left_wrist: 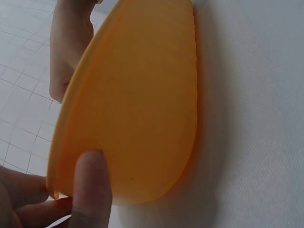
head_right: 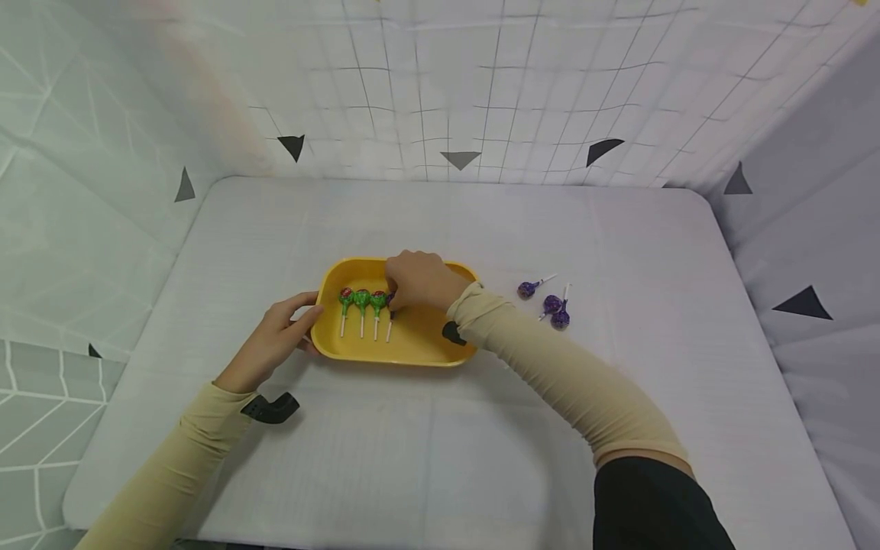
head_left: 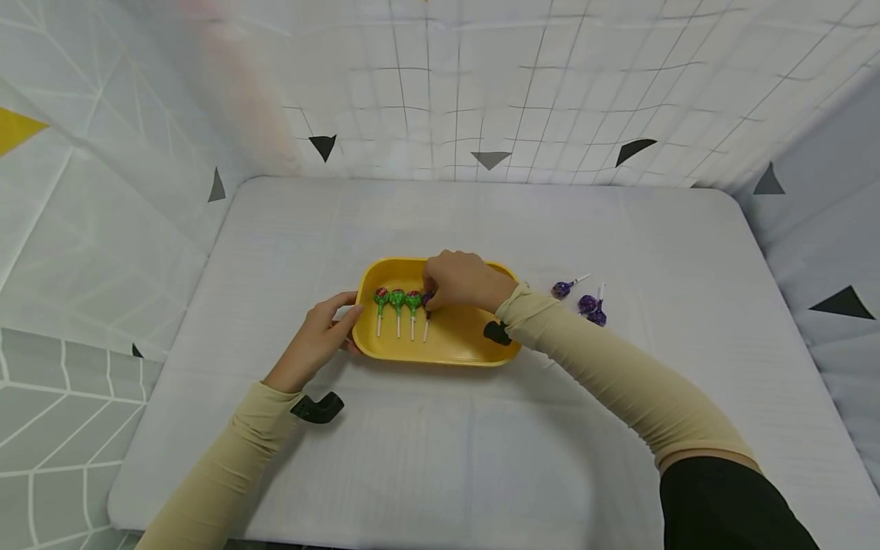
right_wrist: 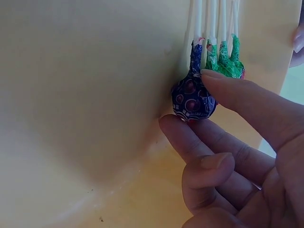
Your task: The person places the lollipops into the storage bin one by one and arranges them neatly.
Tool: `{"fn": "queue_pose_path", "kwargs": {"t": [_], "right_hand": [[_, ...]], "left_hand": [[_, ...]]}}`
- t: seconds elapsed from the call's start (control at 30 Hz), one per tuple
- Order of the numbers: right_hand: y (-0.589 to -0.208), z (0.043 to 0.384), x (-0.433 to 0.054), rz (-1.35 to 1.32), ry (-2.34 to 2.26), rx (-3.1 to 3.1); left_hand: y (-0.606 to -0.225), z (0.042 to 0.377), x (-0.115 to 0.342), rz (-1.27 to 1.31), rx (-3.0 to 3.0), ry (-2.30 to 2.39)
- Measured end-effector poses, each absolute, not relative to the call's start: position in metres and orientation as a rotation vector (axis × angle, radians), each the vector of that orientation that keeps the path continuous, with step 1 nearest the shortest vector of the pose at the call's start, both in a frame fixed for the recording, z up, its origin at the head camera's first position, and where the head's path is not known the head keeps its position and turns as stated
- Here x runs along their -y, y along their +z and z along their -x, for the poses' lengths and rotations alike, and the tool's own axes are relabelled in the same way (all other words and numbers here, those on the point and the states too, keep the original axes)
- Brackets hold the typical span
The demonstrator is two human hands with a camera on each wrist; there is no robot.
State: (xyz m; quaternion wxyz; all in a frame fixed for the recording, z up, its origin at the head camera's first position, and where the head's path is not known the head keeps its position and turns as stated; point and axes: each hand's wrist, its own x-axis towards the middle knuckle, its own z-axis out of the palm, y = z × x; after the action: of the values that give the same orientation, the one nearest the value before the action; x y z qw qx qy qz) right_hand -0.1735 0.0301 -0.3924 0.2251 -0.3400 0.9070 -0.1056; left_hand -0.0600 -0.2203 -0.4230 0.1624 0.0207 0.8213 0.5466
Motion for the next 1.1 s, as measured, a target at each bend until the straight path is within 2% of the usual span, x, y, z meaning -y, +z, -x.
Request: {"fn": "queue_pose_path", "kwargs": {"t": [1.1], "right_hand": [[-0.3869, 0.172, -0.0343, 0.953, -0.314, -2.499]], "left_hand": [[-0.4241, 0.0594, 0.22, -0.051, -2.353, 1.551]]}}
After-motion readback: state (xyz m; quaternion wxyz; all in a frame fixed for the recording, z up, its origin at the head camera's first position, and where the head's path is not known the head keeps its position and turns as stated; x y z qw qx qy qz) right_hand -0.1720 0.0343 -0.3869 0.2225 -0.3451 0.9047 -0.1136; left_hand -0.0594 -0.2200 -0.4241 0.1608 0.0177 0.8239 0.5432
